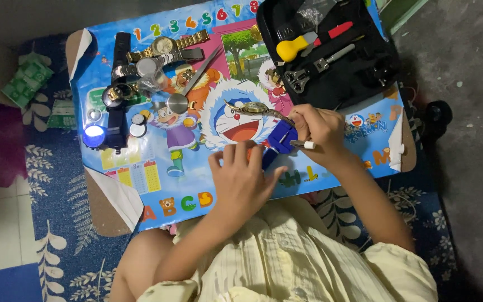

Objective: The person sits on the floor at a low table, using a blue watch holder and various tools to repair a gold wristwatch. They manipulate the watch band and case, using a screwdriver and tweezers to adjust components.

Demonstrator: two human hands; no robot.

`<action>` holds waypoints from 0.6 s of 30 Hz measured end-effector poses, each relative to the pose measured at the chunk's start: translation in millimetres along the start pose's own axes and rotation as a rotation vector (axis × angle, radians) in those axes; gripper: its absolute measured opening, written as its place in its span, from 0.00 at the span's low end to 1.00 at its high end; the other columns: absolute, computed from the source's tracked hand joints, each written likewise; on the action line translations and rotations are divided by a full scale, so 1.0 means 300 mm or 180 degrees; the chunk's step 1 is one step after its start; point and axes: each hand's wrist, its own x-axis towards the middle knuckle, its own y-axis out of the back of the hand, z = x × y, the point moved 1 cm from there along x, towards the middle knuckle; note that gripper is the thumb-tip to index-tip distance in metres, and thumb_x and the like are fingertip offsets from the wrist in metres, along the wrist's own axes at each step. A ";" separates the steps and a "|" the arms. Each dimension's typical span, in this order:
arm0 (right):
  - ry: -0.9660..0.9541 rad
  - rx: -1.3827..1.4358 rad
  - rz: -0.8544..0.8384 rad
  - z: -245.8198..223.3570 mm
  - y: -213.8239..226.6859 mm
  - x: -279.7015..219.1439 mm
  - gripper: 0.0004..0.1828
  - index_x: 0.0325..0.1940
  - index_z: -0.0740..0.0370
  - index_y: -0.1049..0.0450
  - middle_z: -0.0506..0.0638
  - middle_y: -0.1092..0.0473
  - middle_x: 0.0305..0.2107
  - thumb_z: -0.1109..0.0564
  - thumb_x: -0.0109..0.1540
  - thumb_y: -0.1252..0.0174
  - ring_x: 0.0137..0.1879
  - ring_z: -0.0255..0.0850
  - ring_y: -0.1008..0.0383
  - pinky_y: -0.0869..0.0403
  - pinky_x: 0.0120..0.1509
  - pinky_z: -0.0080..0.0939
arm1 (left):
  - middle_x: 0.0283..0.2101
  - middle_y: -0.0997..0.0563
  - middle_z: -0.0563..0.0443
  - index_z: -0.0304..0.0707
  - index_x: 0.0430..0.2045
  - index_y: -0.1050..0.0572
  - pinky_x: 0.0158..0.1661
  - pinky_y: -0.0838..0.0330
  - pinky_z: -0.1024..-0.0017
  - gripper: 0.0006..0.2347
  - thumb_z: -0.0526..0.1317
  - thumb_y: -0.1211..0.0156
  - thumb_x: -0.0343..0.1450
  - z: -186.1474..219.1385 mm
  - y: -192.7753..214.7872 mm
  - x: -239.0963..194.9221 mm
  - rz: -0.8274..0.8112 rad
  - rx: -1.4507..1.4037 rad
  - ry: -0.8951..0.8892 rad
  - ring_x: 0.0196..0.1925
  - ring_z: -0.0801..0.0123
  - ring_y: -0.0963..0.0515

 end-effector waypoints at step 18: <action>0.0124 -0.0168 -0.0371 0.066 0.084 0.025 0.16 0.31 0.58 0.23 0.47 0.35 0.16 0.54 0.72 0.45 0.22 0.47 0.31 0.34 0.20 0.45 | 0.34 0.20 0.53 0.48 0.33 0.20 0.40 0.42 0.63 0.05 0.43 0.33 0.69 -0.167 -0.154 0.329 -0.0822 -0.1801 -0.1207 0.39 0.58 0.27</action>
